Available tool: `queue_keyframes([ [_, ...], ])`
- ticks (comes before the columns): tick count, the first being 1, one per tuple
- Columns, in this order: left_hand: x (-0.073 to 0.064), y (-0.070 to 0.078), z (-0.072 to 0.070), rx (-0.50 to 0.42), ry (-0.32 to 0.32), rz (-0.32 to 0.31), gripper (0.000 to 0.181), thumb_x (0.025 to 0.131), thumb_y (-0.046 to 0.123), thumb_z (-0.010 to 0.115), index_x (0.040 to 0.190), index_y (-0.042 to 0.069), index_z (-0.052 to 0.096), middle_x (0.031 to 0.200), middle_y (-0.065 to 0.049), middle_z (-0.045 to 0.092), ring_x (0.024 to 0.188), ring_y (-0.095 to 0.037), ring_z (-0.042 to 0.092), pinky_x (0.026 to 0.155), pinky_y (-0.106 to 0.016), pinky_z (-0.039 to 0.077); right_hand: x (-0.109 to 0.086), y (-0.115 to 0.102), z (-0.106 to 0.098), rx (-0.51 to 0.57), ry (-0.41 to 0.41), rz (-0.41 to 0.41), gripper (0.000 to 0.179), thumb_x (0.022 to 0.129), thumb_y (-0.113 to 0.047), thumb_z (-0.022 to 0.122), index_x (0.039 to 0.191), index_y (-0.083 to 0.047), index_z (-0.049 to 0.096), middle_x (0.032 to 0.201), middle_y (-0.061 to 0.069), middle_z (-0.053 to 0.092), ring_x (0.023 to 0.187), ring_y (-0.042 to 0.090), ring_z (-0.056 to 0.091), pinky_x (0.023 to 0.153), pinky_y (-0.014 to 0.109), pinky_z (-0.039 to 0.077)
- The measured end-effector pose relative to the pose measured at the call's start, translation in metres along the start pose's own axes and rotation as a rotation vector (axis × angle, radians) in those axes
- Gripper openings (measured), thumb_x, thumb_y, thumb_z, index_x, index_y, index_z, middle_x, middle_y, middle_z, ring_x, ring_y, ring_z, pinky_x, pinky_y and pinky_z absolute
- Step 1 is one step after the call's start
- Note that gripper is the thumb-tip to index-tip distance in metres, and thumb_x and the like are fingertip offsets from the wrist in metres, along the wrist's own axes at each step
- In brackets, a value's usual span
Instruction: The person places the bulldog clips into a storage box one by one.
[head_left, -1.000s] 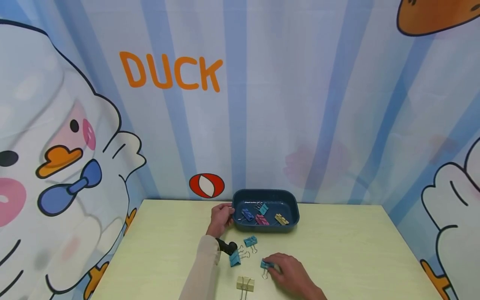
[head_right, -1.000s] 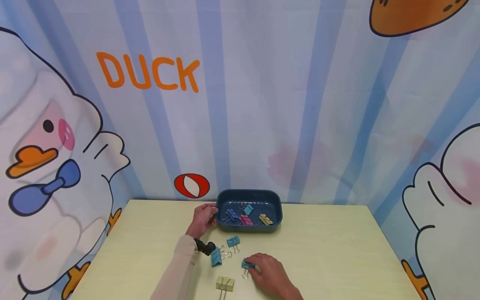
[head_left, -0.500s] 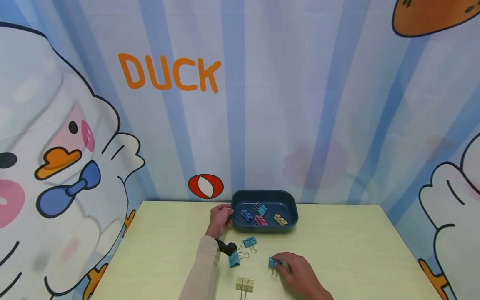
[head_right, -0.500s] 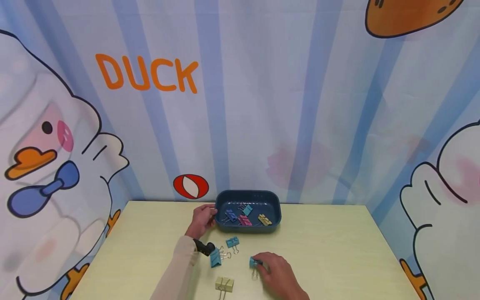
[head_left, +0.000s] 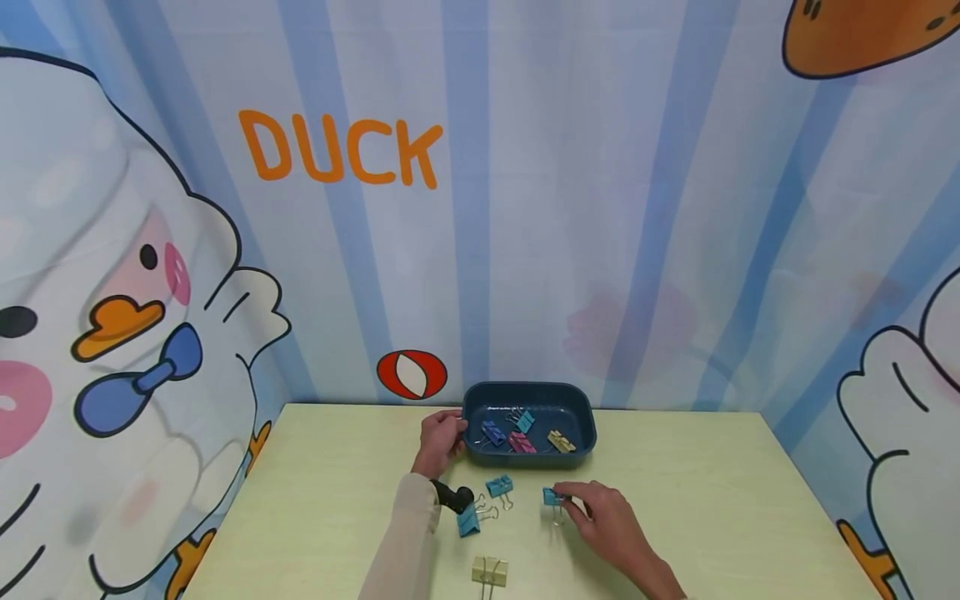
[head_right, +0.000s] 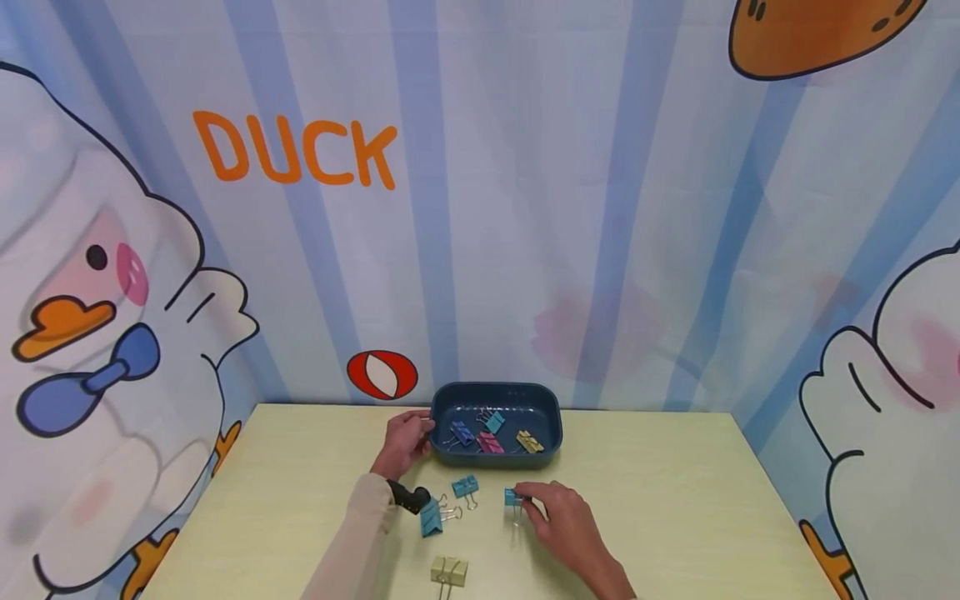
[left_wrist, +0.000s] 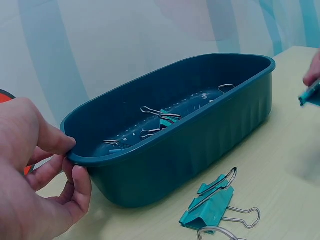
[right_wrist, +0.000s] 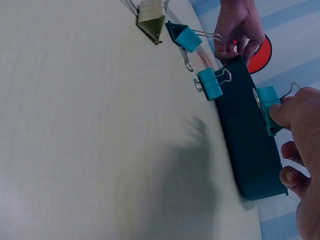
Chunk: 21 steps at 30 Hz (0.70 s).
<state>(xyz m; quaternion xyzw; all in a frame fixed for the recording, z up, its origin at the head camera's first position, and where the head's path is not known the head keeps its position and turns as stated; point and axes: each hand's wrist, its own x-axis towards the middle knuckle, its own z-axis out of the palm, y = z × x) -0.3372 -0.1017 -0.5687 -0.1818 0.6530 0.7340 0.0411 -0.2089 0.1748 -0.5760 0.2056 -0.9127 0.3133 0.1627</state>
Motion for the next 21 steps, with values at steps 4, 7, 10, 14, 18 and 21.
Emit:
queue_keyframes([
  [4, -0.001, 0.001, 0.001, 0.0, 0.003, -0.003, 0.035, 0.098, 0.002, 0.058, 0.132, -0.006, 0.063, 0.106, -0.023, 0.066, 0.066, -0.017, 0.051, 0.06, -0.025, 0.046, 0.007, 0.0, -0.004, -0.022, 0.011, -0.012, 0.026, 0.085, -0.005, 0.083, 0.108, -0.018, 0.082, 0.092, -0.011, 0.075, 0.061, -0.001, 0.04, 0.057, 0.023, 0.037],
  [7, -0.001, 0.001, 0.001, 0.0, 0.005, -0.004, 0.035, 0.098, 0.002, 0.058, 0.132, -0.006, 0.064, 0.105, -0.022, 0.066, 0.066, -0.017, 0.051, 0.06, -0.025, 0.046, 0.013, -0.002, -0.008, -0.034, 0.002, -0.012, 0.025, 0.086, -0.005, 0.082, 0.108, -0.018, 0.082, 0.095, -0.009, 0.076, 0.063, 0.0, 0.042, 0.059, 0.023, 0.039],
  [10, 0.0, 0.0, 0.001, -0.001, 0.005, -0.001, 0.035, 0.098, 0.001, 0.058, 0.132, -0.006, 0.063, 0.104, -0.022, 0.066, 0.065, -0.017, 0.051, 0.059, -0.025, 0.046, 0.019, -0.006, -0.013, -0.048, 0.006, -0.026, 0.024, 0.087, -0.005, 0.082, 0.107, -0.019, 0.082, 0.097, -0.009, 0.077, 0.065, 0.001, 0.046, 0.06, 0.023, 0.043],
  [14, 0.0, 0.0, 0.001, 0.0, 0.007, -0.003, 0.036, 0.098, 0.001, 0.059, 0.133, -0.006, 0.063, 0.106, -0.023, 0.066, 0.065, -0.017, 0.051, 0.059, -0.024, 0.046, 0.031, -0.009, -0.019, -0.074, 0.044, -0.088, 0.025, 0.085, -0.003, 0.084, 0.105, -0.018, 0.082, 0.099, -0.006, 0.078, 0.067, 0.0, 0.048, 0.059, 0.022, 0.045],
  [18, 0.0, 0.001, 0.001, -0.004, 0.007, -0.01, 0.036, 0.098, 0.002, 0.059, 0.133, -0.005, 0.063, 0.106, -0.023, 0.066, 0.065, -0.016, 0.05, 0.059, -0.024, 0.045, 0.045, -0.009, -0.027, -0.094, 0.09, -0.174, 0.027, 0.083, -0.003, 0.085, 0.106, -0.017, 0.082, 0.096, -0.005, 0.077, 0.064, 0.004, 0.047, 0.056, 0.022, 0.041],
  [21, 0.0, 0.001, 0.001, -0.005, 0.002, -0.007, 0.037, 0.098, 0.002, 0.059, 0.133, -0.006, 0.062, 0.104, -0.023, 0.066, 0.063, -0.016, 0.05, 0.058, -0.024, 0.045, 0.056, -0.009, -0.035, -0.098, 0.113, -0.226, 0.027, 0.084, -0.003, 0.084, 0.108, -0.015, 0.082, 0.098, -0.003, 0.078, 0.064, 0.006, 0.05, 0.056, 0.025, 0.043],
])
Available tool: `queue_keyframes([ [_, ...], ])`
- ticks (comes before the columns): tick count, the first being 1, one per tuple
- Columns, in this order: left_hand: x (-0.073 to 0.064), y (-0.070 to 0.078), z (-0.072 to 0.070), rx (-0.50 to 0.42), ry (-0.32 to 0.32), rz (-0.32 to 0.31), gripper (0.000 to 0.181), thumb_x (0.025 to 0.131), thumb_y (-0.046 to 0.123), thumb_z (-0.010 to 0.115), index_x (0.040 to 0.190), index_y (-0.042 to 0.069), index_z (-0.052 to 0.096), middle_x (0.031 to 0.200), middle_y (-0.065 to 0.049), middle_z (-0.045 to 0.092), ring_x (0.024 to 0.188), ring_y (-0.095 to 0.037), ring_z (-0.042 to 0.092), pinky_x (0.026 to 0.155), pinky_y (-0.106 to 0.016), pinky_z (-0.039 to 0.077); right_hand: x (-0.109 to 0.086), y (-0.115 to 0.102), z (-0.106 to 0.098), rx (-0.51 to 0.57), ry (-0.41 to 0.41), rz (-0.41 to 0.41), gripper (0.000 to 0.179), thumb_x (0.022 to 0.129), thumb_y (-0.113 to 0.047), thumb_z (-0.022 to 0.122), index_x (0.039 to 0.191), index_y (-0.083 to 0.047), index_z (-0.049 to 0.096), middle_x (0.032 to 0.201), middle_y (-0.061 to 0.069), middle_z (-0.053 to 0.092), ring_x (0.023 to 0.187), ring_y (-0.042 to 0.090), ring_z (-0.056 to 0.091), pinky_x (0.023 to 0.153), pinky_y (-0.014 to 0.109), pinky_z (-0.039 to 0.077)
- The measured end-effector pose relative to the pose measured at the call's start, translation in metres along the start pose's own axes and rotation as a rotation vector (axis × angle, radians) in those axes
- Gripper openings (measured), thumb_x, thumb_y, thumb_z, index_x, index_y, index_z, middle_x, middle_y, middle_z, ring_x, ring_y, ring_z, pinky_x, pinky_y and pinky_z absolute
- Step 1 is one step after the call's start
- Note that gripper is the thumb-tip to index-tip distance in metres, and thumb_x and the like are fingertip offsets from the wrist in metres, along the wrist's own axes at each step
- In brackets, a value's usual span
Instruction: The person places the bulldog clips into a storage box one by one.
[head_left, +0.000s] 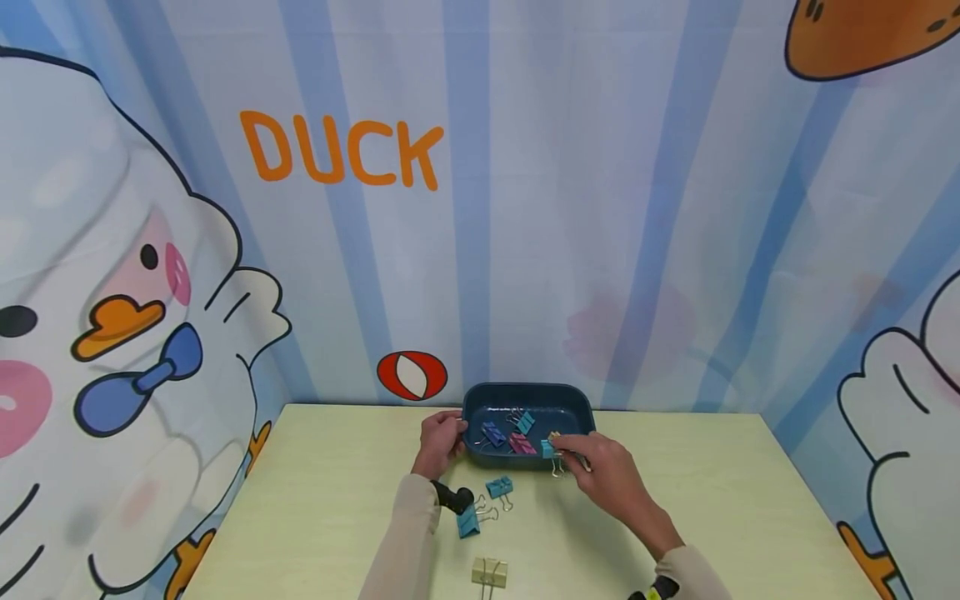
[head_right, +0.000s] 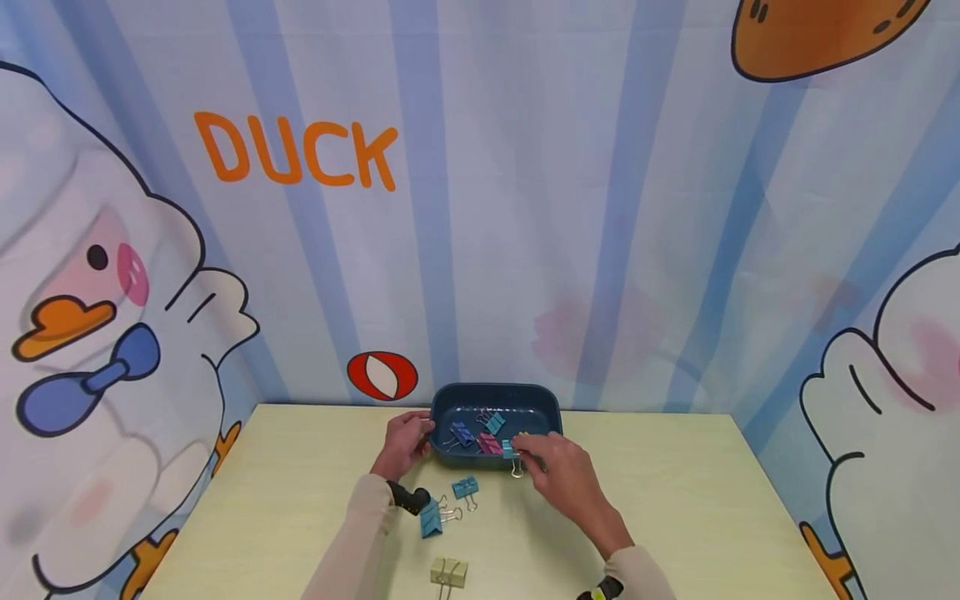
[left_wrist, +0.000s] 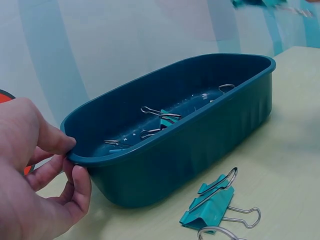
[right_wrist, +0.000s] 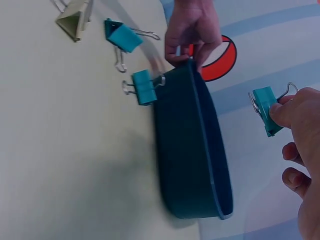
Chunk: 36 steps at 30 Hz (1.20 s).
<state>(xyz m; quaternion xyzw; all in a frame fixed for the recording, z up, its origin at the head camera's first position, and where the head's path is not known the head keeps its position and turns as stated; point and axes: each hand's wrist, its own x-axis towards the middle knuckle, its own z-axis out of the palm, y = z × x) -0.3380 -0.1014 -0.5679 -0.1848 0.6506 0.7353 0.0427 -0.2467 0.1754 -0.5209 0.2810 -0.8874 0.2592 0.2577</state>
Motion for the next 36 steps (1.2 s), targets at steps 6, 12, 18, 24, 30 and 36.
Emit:
queue_keyframes([
  [6, -0.001, 0.001, -0.002, 0.004, -0.011, 0.004, 0.036, 0.098, 0.002, 0.059, 0.133, -0.006, 0.063, 0.106, -0.023, 0.066, 0.065, -0.018, 0.051, 0.059, -0.026, 0.045, 0.024, 0.004, -0.012, -0.016, 0.032, -0.083, 0.027, 0.085, -0.003, 0.082, 0.111, -0.011, 0.081, 0.105, 0.002, 0.078, 0.078, 0.015, 0.068, 0.067, 0.037, 0.057],
  [12, -0.002, 0.002, -0.003, 0.0, -0.008, -0.001, 0.036, 0.098, 0.002, 0.059, 0.133, -0.006, 0.062, 0.106, -0.023, 0.066, 0.066, -0.019, 0.051, 0.061, -0.026, 0.046, 0.048, 0.008, -0.019, -0.034, 0.021, -0.08, 0.024, 0.089, -0.005, 0.08, 0.112, -0.01, 0.08, 0.105, 0.004, 0.077, 0.08, 0.018, 0.07, 0.066, 0.038, 0.056],
  [18, -0.003, 0.002, -0.004, -0.002, -0.008, -0.001, 0.036, 0.097, 0.002, 0.058, 0.132, -0.007, 0.063, 0.105, -0.023, 0.067, 0.065, -0.018, 0.05, 0.059, -0.025, 0.045, 0.072, 0.012, -0.021, -0.024, -0.015, -0.026, 0.021, 0.092, -0.007, 0.077, 0.113, -0.009, 0.079, 0.106, 0.006, 0.077, 0.09, 0.023, 0.072, 0.075, 0.046, 0.058],
  [24, -0.002, 0.002, -0.003, -0.01, -0.009, -0.005, 0.034, 0.097, 0.001, 0.058, 0.13, -0.007, 0.064, 0.1, -0.02, 0.067, 0.064, -0.017, 0.05, 0.059, -0.026, 0.045, 0.086, 0.016, -0.016, -0.01, -0.031, 0.013, 0.019, 0.095, -0.01, 0.074, 0.113, -0.01, 0.08, 0.106, 0.006, 0.077, 0.084, 0.021, 0.07, 0.073, 0.044, 0.056],
  [30, -0.002, 0.001, -0.002, -0.008, -0.008, -0.002, 0.034, 0.097, 0.0, 0.059, 0.13, -0.006, 0.065, 0.103, -0.022, 0.067, 0.065, -0.018, 0.05, 0.06, -0.026, 0.045, 0.09, 0.022, -0.007, -0.004, -0.051, 0.071, 0.018, 0.097, -0.012, 0.072, 0.113, -0.01, 0.08, 0.105, 0.007, 0.077, 0.08, 0.02, 0.068, 0.071, 0.044, 0.055],
  [36, -0.001, 0.001, -0.002, 0.008, -0.006, -0.001, 0.035, 0.098, 0.002, 0.058, 0.131, -0.005, 0.065, 0.106, -0.024, 0.067, 0.063, -0.017, 0.05, 0.057, -0.025, 0.043, 0.089, 0.027, 0.0, -0.004, -0.063, 0.124, 0.017, 0.098, -0.013, 0.071, 0.112, -0.009, 0.08, 0.103, 0.007, 0.077, 0.077, 0.019, 0.067, 0.068, 0.041, 0.054],
])
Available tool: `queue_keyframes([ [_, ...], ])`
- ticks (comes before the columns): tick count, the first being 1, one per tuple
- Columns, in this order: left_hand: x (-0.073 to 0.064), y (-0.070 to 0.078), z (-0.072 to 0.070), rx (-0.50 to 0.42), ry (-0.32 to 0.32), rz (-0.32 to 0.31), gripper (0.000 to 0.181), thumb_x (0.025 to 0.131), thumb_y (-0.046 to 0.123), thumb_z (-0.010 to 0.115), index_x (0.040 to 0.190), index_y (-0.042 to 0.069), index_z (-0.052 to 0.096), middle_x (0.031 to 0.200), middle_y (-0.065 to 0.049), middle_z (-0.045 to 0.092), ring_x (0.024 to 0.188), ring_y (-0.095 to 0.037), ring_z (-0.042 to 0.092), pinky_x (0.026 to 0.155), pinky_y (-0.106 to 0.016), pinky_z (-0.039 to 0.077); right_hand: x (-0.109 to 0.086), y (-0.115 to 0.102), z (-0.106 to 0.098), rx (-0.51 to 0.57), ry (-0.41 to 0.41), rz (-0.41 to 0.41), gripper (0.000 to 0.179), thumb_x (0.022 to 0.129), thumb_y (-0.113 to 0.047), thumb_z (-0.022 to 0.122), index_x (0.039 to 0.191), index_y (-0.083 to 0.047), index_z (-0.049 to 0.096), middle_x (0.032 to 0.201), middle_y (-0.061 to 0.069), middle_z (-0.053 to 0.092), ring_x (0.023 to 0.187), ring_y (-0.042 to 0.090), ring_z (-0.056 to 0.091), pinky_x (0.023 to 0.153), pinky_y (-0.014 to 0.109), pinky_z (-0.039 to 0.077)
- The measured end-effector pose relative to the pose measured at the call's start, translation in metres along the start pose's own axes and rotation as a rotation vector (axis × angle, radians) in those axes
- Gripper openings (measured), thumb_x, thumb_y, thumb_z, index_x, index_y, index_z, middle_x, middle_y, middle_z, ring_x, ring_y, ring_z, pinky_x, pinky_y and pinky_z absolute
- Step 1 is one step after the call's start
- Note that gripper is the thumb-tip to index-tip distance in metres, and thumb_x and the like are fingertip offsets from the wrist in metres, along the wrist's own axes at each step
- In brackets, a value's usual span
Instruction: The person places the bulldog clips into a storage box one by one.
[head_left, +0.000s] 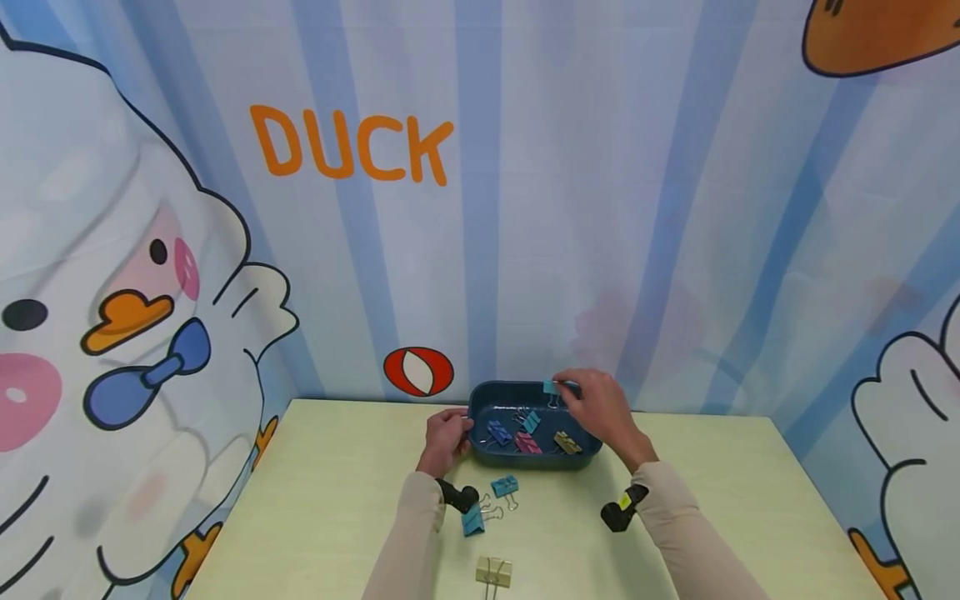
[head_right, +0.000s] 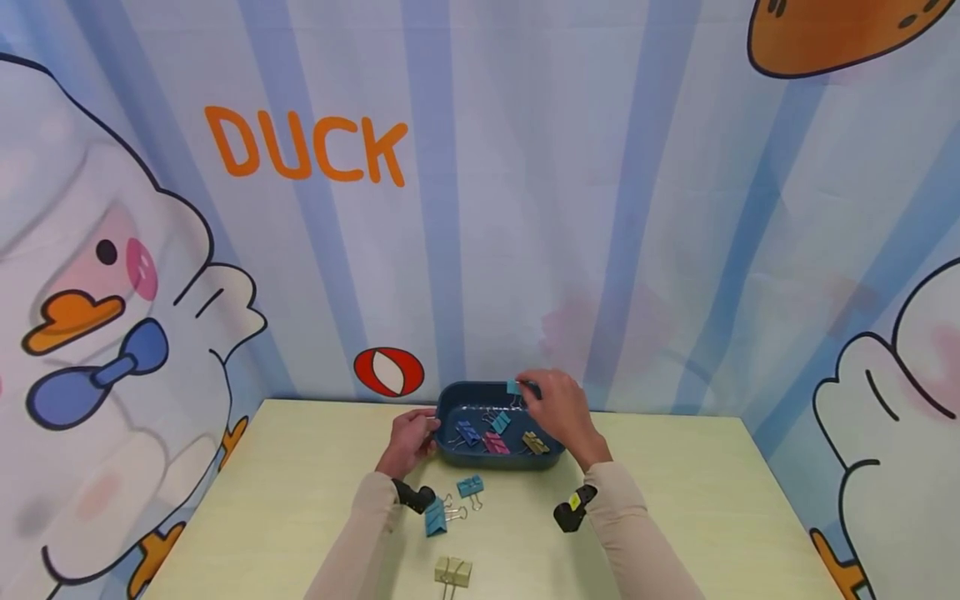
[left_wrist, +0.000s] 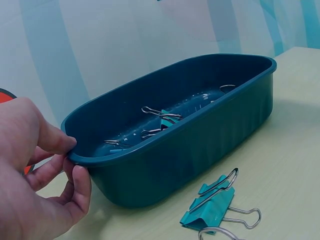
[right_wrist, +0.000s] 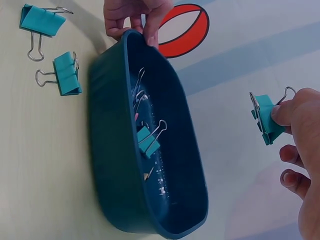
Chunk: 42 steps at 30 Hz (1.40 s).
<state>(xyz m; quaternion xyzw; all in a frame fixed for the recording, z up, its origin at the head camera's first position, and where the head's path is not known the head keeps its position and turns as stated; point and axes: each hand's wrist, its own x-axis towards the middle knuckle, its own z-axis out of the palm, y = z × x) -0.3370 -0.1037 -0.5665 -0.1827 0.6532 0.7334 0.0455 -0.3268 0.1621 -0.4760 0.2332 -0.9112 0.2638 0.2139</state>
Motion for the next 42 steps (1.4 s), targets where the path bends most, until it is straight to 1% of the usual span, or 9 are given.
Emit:
queue_keyframes([
  [6, 0.001, 0.0, 0.001, -0.005, 0.002, 0.0, 0.035, 0.097, 0.001, 0.059, 0.131, -0.005, 0.065, 0.105, -0.022, 0.067, 0.063, -0.016, 0.05, 0.056, -0.024, 0.043, -0.002, 0.007, 0.005, 0.014, -0.001, 0.037, 0.016, 0.097, -0.012, 0.072, 0.111, -0.008, 0.08, 0.101, 0.008, 0.077, 0.073, 0.019, 0.067, 0.065, 0.042, 0.053],
  [12, 0.001, 0.0, 0.002, -0.01, 0.0, -0.008, 0.034, 0.097, 0.002, 0.059, 0.13, -0.004, 0.065, 0.105, -0.021, 0.067, 0.064, -0.017, 0.05, 0.056, -0.025, 0.043, -0.013, 0.011, 0.012, 0.005, -0.12, 0.13, 0.029, 0.096, -0.015, 0.074, 0.124, -0.006, 0.074, 0.121, 0.013, 0.072, 0.108, 0.034, 0.068, 0.089, 0.054, 0.054],
  [16, 0.0, 0.0, 0.002, -0.014, -0.002, -0.007, 0.034, 0.098, 0.001, 0.059, 0.13, -0.004, 0.065, 0.104, -0.021, 0.067, 0.064, -0.018, 0.05, 0.056, -0.024, 0.043, -0.023, 0.008, 0.019, 0.028, -0.188, 0.137, 0.035, 0.095, -0.019, 0.076, 0.127, -0.006, 0.072, 0.127, 0.014, 0.07, 0.116, 0.036, 0.065, 0.095, 0.056, 0.052],
  [18, 0.001, 0.0, 0.003, -0.011, -0.001, -0.008, 0.034, 0.098, 0.002, 0.059, 0.131, -0.004, 0.065, 0.104, -0.02, 0.067, 0.064, -0.017, 0.05, 0.056, -0.024, 0.044, -0.028, 0.005, 0.023, 0.046, -0.206, 0.117, 0.035, 0.094, -0.021, 0.077, 0.127, -0.008, 0.072, 0.127, 0.012, 0.07, 0.113, 0.033, 0.066, 0.094, 0.054, 0.053],
  [22, 0.001, -0.001, 0.003, -0.003, 0.002, -0.008, 0.034, 0.098, 0.002, 0.059, 0.131, -0.004, 0.065, 0.106, -0.021, 0.067, 0.066, -0.017, 0.051, 0.057, -0.024, 0.044, -0.039, -0.004, 0.03, 0.081, -0.246, 0.024, 0.037, 0.093, -0.023, 0.079, 0.127, -0.008, 0.072, 0.124, 0.011, 0.071, 0.088, 0.019, 0.068, 0.082, 0.043, 0.057],
  [26, 0.002, -0.001, 0.002, -0.005, -0.003, -0.013, 0.033, 0.098, 0.003, 0.059, 0.13, -0.004, 0.065, 0.105, -0.02, 0.066, 0.067, -0.018, 0.051, 0.059, -0.026, 0.045, -0.051, -0.01, 0.039, 0.121, -0.264, -0.063, 0.036, 0.093, -0.018, 0.079, 0.127, -0.008, 0.072, 0.118, 0.009, 0.073, 0.064, 0.003, 0.051, 0.064, 0.028, 0.05],
  [30, 0.002, -0.001, 0.001, -0.009, -0.006, -0.017, 0.034, 0.098, 0.003, 0.059, 0.13, -0.003, 0.065, 0.102, -0.018, 0.065, 0.067, -0.018, 0.051, 0.061, -0.027, 0.046, -0.065, -0.016, 0.051, 0.2, -0.271, -0.078, 0.034, 0.091, -0.013, 0.08, 0.125, -0.009, 0.074, 0.115, 0.008, 0.074, 0.063, 0.001, 0.047, 0.061, 0.025, 0.043],
  [36, 0.001, 0.001, 0.0, -0.008, 0.0, -0.004, 0.035, 0.097, 0.002, 0.059, 0.131, -0.005, 0.064, 0.096, -0.015, 0.065, 0.065, -0.019, 0.05, 0.06, -0.027, 0.045, -0.084, -0.019, 0.073, 0.293, -0.302, -0.077, 0.033, 0.091, -0.01, 0.079, 0.123, -0.005, 0.073, 0.113, 0.01, 0.074, 0.064, 0.001, 0.048, 0.058, 0.023, 0.043],
  [42, 0.0, 0.0, 0.0, -0.012, -0.006, -0.005, 0.034, 0.097, 0.002, 0.058, 0.13, -0.005, 0.064, 0.093, -0.013, 0.064, 0.064, -0.018, 0.049, 0.06, -0.027, 0.045, -0.095, -0.018, 0.094, 0.332, -0.362, -0.047, 0.038, 0.093, -0.011, 0.077, 0.129, -0.003, 0.07, 0.121, 0.012, 0.072, 0.065, -0.001, 0.05, 0.059, 0.022, 0.046],
])
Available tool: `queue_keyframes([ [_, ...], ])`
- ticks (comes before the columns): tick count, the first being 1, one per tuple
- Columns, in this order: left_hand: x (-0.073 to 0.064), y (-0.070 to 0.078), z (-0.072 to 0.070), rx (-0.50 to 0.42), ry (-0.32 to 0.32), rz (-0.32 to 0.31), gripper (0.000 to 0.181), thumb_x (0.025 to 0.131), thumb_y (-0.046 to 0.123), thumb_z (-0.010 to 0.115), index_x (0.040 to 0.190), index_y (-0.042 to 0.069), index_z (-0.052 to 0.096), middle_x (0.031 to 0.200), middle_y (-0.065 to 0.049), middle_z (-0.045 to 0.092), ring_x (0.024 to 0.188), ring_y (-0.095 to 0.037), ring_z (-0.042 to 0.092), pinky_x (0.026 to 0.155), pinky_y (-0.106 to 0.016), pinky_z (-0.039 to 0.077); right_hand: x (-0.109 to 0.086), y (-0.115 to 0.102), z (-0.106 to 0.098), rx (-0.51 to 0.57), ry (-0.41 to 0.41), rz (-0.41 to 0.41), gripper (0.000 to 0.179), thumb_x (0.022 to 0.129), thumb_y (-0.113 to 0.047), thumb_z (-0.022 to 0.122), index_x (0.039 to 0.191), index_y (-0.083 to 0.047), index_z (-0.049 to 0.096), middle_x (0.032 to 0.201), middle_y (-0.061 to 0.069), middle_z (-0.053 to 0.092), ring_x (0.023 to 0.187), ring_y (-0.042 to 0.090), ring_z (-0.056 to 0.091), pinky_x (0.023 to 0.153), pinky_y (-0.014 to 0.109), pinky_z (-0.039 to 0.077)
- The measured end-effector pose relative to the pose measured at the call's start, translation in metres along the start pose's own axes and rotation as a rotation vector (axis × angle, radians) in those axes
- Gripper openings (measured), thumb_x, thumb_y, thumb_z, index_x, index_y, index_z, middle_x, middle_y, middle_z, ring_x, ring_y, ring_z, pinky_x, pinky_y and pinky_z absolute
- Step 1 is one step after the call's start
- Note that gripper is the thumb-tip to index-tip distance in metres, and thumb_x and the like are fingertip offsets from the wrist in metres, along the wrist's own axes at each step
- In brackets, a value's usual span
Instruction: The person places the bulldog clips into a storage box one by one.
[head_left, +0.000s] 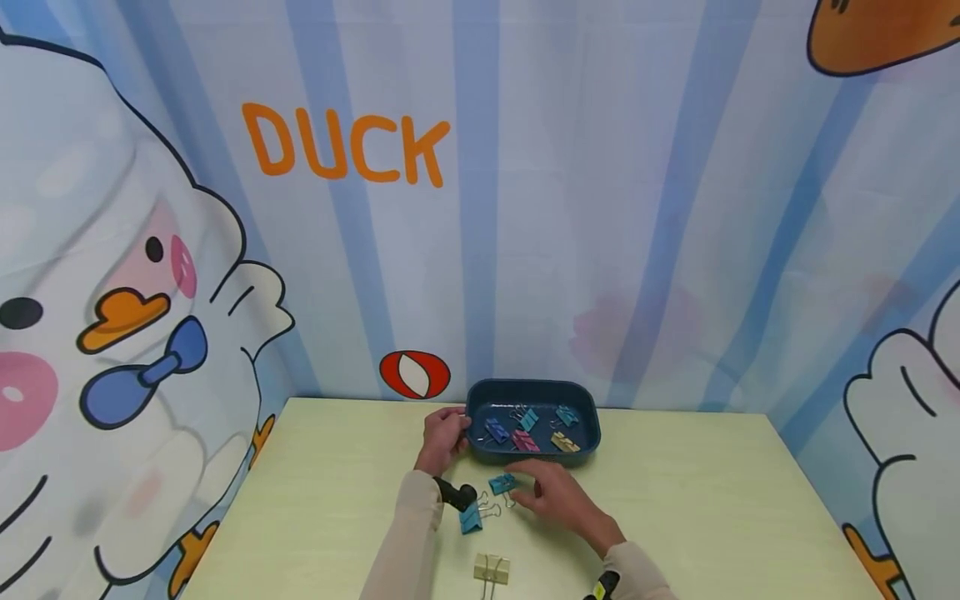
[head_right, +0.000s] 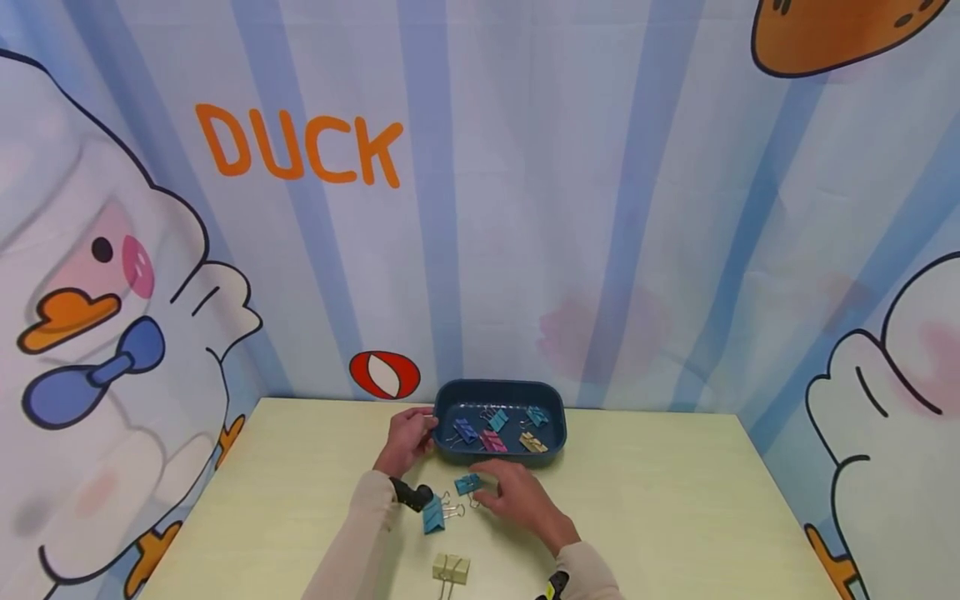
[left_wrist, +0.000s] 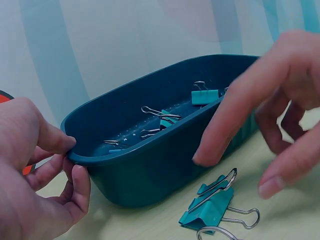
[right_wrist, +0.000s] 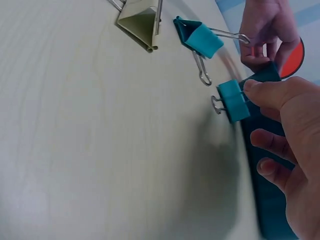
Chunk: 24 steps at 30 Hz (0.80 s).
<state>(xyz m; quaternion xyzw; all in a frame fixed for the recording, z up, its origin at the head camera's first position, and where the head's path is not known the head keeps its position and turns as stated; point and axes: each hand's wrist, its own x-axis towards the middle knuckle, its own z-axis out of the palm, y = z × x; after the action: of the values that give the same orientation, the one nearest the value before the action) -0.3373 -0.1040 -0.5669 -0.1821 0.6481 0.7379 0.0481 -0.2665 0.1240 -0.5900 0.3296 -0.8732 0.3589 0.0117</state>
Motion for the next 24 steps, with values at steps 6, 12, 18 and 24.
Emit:
queue_keyframes([
  [6, -0.001, 0.0, -0.001, -0.005, 0.005, -0.004, 0.033, 0.096, 0.001, 0.059, 0.128, -0.005, 0.066, 0.092, -0.013, 0.064, 0.063, -0.018, 0.049, 0.059, -0.027, 0.045, 0.003, 0.004, 0.014, 0.015, -0.012, 0.022, 0.041, 0.093, -0.011, 0.077, 0.133, -0.005, 0.068, 0.126, 0.009, 0.071, 0.081, 0.011, 0.062, 0.073, 0.029, 0.053],
  [12, 0.0, -0.001, -0.001, -0.003, 0.01, -0.005, 0.033, 0.096, 0.002, 0.059, 0.127, -0.005, 0.066, 0.092, -0.013, 0.064, 0.065, -0.018, 0.05, 0.06, -0.027, 0.046, 0.007, 0.005, 0.022, -0.019, -0.029, 0.038, 0.039, 0.094, -0.014, 0.076, 0.131, -0.009, 0.071, 0.128, 0.004, 0.071, 0.114, 0.019, 0.066, 0.099, 0.046, 0.052],
  [18, 0.0, -0.001, -0.001, -0.01, 0.002, -0.001, 0.034, 0.095, 0.001, 0.06, 0.127, -0.006, 0.065, 0.091, -0.013, 0.064, 0.066, -0.019, 0.051, 0.062, -0.029, 0.048, 0.008, 0.007, 0.025, -0.041, -0.024, 0.069, 0.032, 0.093, -0.013, 0.077, 0.125, -0.011, 0.074, 0.123, 0.003, 0.072, 0.098, 0.014, 0.063, 0.089, 0.042, 0.053],
  [24, 0.002, -0.002, -0.002, -0.016, -0.006, 0.004, 0.033, 0.095, 0.001, 0.06, 0.128, -0.006, 0.065, 0.092, -0.015, 0.064, 0.065, -0.018, 0.05, 0.06, -0.027, 0.047, 0.005, 0.009, 0.028, -0.066, 0.025, 0.051, 0.025, 0.091, -0.011, 0.078, 0.116, -0.011, 0.076, 0.115, 0.002, 0.074, 0.096, 0.01, 0.064, 0.085, 0.038, 0.053],
])
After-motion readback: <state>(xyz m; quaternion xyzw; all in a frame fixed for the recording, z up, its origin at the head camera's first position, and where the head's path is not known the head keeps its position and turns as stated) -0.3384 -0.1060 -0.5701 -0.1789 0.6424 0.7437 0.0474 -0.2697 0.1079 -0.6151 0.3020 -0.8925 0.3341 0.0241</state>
